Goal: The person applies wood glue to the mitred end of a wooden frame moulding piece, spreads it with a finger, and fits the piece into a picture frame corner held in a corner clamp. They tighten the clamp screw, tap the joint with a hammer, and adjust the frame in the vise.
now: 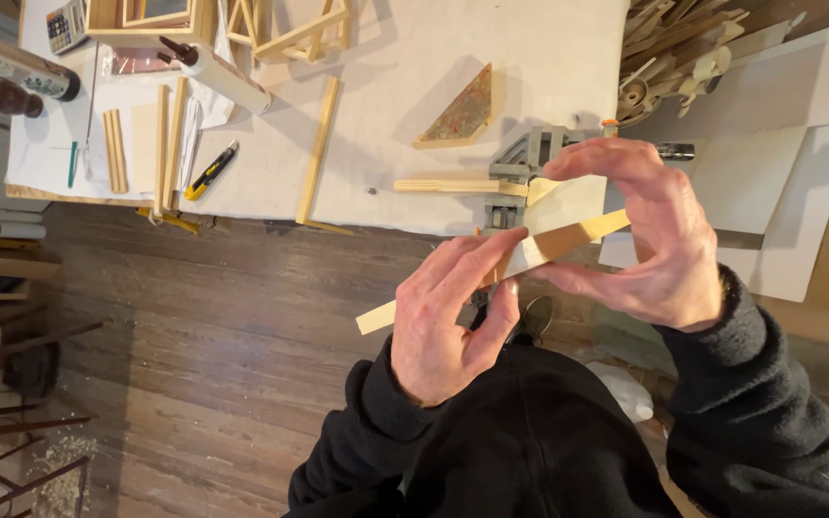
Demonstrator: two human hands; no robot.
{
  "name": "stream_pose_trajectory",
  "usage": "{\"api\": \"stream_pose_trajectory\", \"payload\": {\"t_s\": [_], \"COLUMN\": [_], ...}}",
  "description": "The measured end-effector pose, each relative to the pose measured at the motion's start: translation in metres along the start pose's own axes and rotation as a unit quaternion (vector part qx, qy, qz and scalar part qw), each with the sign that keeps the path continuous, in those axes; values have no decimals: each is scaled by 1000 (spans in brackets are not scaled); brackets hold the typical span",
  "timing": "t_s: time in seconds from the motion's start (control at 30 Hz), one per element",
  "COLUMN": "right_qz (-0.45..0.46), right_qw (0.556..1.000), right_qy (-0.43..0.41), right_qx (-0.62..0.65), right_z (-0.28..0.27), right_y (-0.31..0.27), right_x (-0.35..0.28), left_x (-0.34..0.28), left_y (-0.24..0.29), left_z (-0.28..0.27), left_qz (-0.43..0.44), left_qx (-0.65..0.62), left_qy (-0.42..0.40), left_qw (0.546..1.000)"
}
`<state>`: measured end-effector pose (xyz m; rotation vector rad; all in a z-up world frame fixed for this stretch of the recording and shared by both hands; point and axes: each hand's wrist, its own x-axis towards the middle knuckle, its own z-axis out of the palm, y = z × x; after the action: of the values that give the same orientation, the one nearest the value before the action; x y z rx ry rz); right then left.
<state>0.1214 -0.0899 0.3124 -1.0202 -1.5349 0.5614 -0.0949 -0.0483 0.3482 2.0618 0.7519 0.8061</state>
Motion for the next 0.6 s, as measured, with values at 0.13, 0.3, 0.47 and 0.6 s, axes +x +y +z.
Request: {"api": "stream_pose_trajectory", "payload": {"t_s": [0.13,0.3,0.47,0.6], "right_qz": [27,-12,50,96], "right_qw": [998,994,984,976], "right_qy": [1,48,32,-118], "right_qx": [64,102,171,156], "right_z": [0,-13,-21,-20], "right_y": [-11,12,-1,-5], "right_x": [5,-12,-9,5], "left_x": [-2,-2,-3,-3], "left_y": [-1,1,4,4], "left_z": [-2,-4,-5,-5], "left_qz": [29,40,47,111], "left_qx": [11,43,62,134], "left_qy": [4,-1,-1,-31], "left_qw": [1000,998,997,984]}}
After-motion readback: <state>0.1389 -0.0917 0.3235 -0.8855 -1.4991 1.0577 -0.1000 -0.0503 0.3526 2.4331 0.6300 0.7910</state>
